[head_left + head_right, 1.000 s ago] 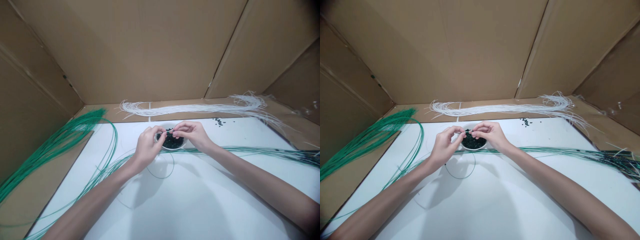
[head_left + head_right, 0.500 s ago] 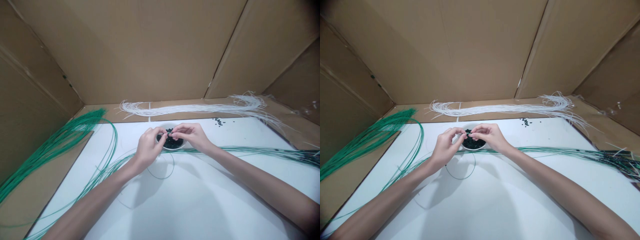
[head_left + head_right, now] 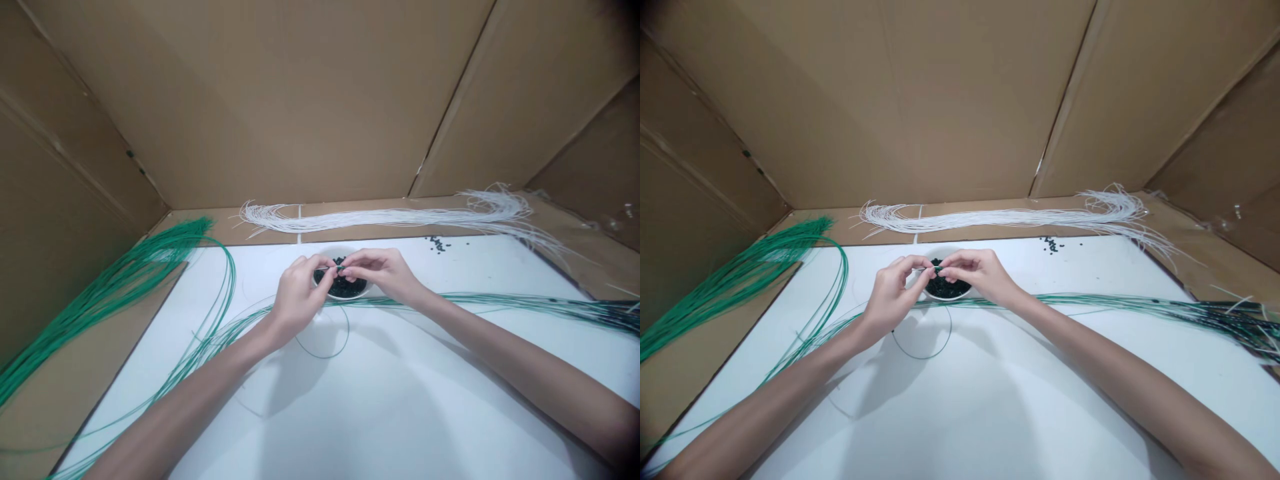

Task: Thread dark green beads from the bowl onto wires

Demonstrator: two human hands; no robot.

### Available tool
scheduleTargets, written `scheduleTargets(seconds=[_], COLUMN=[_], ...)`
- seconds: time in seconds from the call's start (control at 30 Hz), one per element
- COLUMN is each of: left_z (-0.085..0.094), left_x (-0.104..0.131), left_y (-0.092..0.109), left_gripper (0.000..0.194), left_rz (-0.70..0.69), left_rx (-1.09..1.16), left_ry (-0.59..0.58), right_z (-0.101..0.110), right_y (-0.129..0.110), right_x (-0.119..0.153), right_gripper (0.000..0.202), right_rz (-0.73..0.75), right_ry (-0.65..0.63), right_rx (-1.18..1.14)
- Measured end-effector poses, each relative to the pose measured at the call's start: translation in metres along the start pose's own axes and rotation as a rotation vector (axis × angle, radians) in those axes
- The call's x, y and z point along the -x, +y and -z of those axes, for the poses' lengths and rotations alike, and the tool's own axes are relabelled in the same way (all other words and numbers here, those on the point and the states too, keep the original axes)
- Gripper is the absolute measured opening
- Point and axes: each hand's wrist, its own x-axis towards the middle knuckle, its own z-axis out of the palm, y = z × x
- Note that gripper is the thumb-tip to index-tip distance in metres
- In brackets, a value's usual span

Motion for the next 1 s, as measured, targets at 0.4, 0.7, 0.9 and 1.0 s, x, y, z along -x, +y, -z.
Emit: scheduleTargets(seconds=[0.4, 0.7, 0.9, 1.0], left_z=[-0.001, -0.0013, -0.0032, -0.0036], left_x=[0.0015, 0.0029, 0.0028, 0.0029], left_y=[0.0022, 0.0011, 0.0005, 0.0004], left_gripper=[0.013, 0.014, 0.013, 0.013], left_rz=[-0.013, -0.014, -0.022, -0.024], left_rx=[-0.024, -0.023, -0.015, -0.012], left_ry=[-0.012, -0.013, -0.001, 0.001], right_z=[0.0002, -0.0009, -0.002, -0.0022], right_y=[0.0023, 0.0004, -0.0009, -0.0006], right_x=[0.0015, 0.0014, 0.0013, 0.0018], right_gripper=[0.023, 0.025, 0.023, 0.023], right_rz=[0.019, 0.033, 0.051, 0.048], right_ry=[-0.028, -0.004, 0.005, 0.011], right_rx=[0.055, 0.028, 0.032, 0.046])
